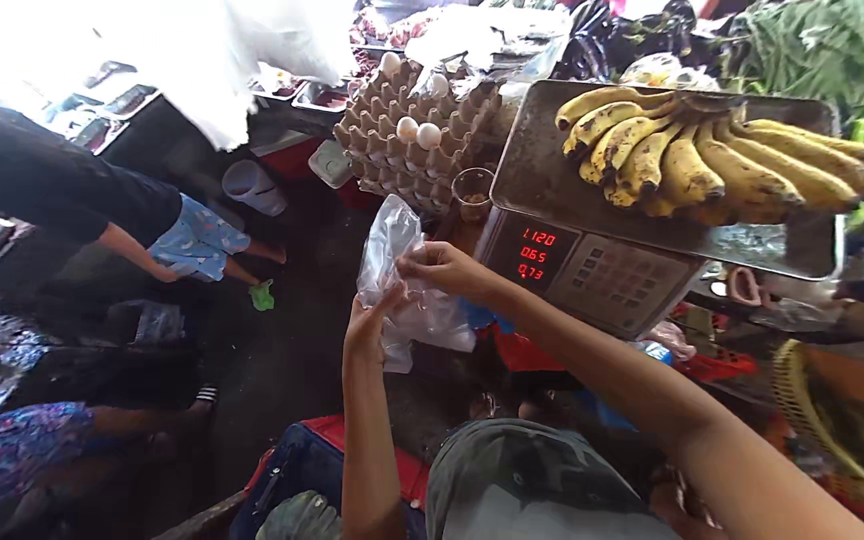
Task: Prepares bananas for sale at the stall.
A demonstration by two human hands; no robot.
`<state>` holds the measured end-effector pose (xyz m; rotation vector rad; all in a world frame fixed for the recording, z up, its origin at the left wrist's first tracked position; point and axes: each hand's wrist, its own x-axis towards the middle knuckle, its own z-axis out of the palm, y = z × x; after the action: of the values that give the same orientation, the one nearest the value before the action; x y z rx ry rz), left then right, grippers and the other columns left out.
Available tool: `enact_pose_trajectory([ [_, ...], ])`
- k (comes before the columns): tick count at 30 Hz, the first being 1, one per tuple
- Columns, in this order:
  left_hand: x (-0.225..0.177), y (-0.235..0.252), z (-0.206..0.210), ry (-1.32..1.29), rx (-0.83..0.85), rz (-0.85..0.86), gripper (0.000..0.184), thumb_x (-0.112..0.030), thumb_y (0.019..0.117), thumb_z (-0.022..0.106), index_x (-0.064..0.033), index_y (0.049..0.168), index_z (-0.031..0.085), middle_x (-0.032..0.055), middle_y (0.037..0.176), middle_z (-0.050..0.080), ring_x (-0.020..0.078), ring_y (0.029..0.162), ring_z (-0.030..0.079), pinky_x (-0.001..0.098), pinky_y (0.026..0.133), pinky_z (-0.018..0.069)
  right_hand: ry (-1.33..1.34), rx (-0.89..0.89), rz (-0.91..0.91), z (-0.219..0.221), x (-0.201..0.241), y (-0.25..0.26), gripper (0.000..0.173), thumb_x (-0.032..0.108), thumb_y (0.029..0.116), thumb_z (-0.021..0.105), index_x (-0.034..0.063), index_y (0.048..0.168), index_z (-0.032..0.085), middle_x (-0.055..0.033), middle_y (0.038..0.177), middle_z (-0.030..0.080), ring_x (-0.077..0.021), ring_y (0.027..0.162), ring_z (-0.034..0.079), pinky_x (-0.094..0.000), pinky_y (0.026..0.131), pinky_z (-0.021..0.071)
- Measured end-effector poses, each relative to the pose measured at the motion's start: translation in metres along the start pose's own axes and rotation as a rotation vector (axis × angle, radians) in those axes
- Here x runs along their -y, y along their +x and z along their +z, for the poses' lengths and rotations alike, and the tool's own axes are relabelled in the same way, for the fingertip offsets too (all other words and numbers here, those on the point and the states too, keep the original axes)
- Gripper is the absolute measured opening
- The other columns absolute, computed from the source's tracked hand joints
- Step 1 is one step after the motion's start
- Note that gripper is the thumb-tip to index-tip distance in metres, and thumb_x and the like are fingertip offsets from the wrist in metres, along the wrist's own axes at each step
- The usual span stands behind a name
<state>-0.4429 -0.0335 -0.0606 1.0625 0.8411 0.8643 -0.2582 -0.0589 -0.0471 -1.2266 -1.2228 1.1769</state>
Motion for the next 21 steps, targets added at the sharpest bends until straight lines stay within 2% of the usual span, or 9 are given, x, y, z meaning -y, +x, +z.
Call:
enact_pose_trajectory([
  [5, 0.016, -0.022, -0.062, -0.299, -0.06, 0.133, 0.014, -0.011, 0.0946, 0.056, -0.0047, 0.095, 0.069, 0.0073, 0.084, 0.073, 0.0148, 0.079, 0.071, 0.0322, 0.077, 0.061, -0.314, -0.347, -0.068, 0.027, 0.009, 0.006, 0.031, 0.024, 0.1106, 0.044, 0.0007, 0.121, 0.061, -0.0171, 0.099, 0.068, -0.0275, 0.085, 0.066, -0.0497, 0.076, 0.0546],
  [7, 0.033, -0.023, -0.075, -0.715, -0.074, 0.303, 0.034, -0.04, 0.0947, 0.063, -0.0101, 0.109, 0.068, 0.0092, 0.1, 0.074, 0.0232, 0.093, 0.072, 0.0424, 0.084, 0.061, -0.373, -0.398, -0.02, 0.038, 0.011, 0.004, 0.037, 0.029, 0.1114, 0.04, 0.0, 0.126, 0.057, -0.0213, 0.096, 0.066, -0.0348, 0.082, 0.066, -0.0554, 0.072, 0.054],
  [9, 0.037, -0.026, -0.074, -0.713, -0.035, 0.339, 0.09, -0.079, 0.0837, 0.056, -0.0152, 0.146, 0.042, 0.0116, 0.133, 0.063, 0.0298, 0.119, 0.064, 0.0493, 0.101, 0.0536, -0.396, -0.432, 0.036, 0.05, 0.005, 0.009, 0.046, 0.036, 0.112, 0.035, -0.0027, 0.127, 0.054, -0.0248, 0.095, 0.064, -0.0398, 0.085, 0.066, -0.06, 0.074, 0.0533],
  [10, 0.038, -0.027, -0.068, -0.618, -0.074, 0.327, 0.09, -0.075, 0.0918, 0.048, -0.0091, 0.152, 0.033, 0.0155, 0.137, 0.06, 0.0306, 0.121, 0.063, 0.0479, 0.103, 0.0534, -0.411, -0.447, 0.059, 0.054, 0.002, 0.014, 0.048, 0.037, 0.1121, 0.034, -0.0044, 0.126, 0.054, -0.0264, 0.096, 0.064, -0.0414, 0.089, 0.066, -0.0615, 0.078, 0.053],
  [12, 0.031, -0.029, -0.057, -0.44, -0.295, 0.232, 0.045, -0.027, 0.1105, 0.04, 0.0038, 0.143, 0.04, 0.0183, 0.124, 0.065, 0.0261, 0.107, 0.07, 0.041, 0.096, 0.0577, -0.447, -0.459, 0.094, 0.055, -0.004, 0.023, 0.05, 0.036, 0.1123, 0.032, -0.0065, 0.124, 0.056, -0.0277, 0.1, 0.065, -0.0426, 0.095, 0.066, -0.0616, 0.085, 0.0518],
  [14, 0.021, -0.025, -0.052, -0.31, -0.571, 0.154, 0.022, -0.002, 0.1027, 0.055, 0.0092, 0.121, 0.057, 0.0155, 0.1, 0.07, 0.0195, 0.085, 0.071, 0.0338, 0.082, 0.0609, -0.51, -0.446, 0.147, 0.051, -0.01, 0.027, 0.047, 0.034, 0.1118, 0.035, -0.0064, 0.125, 0.056, -0.0282, 0.105, 0.065, -0.0437, 0.1, 0.066, -0.062, 0.088, 0.0507],
  [16, 0.018, -0.026, -0.054, -0.234, -0.689, 0.156, 0.008, 0.004, 0.0959, 0.064, 0.0084, 0.102, 0.064, 0.0118, 0.084, 0.07, 0.0154, 0.073, 0.069, 0.0295, 0.073, 0.0606, -0.673, -0.397, 0.159, 0.047, -0.017, 0.025, 0.04, 0.027, 0.1081, 0.046, -0.0024, 0.135, 0.05, -0.0293, 0.114, 0.065, -0.0465, 0.105, 0.066, -0.065, 0.087, 0.0503],
  [18, 0.016, -0.028, -0.051, -0.174, -0.68, 0.185, 0.008, -0.001, 0.0972, 0.065, 0.0073, 0.096, 0.065, 0.0094, 0.079, 0.07, 0.0135, 0.069, 0.068, 0.0286, 0.07, 0.0604, -0.825, -0.316, 0.014, 0.048, -0.015, 0.01, 0.069, 0.013, 0.0974, 0.06, -0.0023, 0.157, 0.028, -0.0352, 0.141, 0.048, -0.0543, 0.125, 0.053, -0.0707, 0.097, 0.0457],
  [21, 0.011, -0.032, -0.033, -0.073, -0.542, 0.251, 0.016, -0.004, 0.1036, 0.054, 0.0077, 0.102, 0.065, 0.0085, 0.083, 0.07, 0.0131, 0.075, 0.071, 0.03, 0.076, 0.0618, -0.824, -0.221, -0.287, 0.066, -0.001, -0.021, 0.046, 0.029, 0.1025, 0.057, -0.0012, 0.137, 0.057, -0.0247, 0.126, 0.064, -0.0405, 0.115, 0.064, -0.0583, 0.094, 0.053],
])
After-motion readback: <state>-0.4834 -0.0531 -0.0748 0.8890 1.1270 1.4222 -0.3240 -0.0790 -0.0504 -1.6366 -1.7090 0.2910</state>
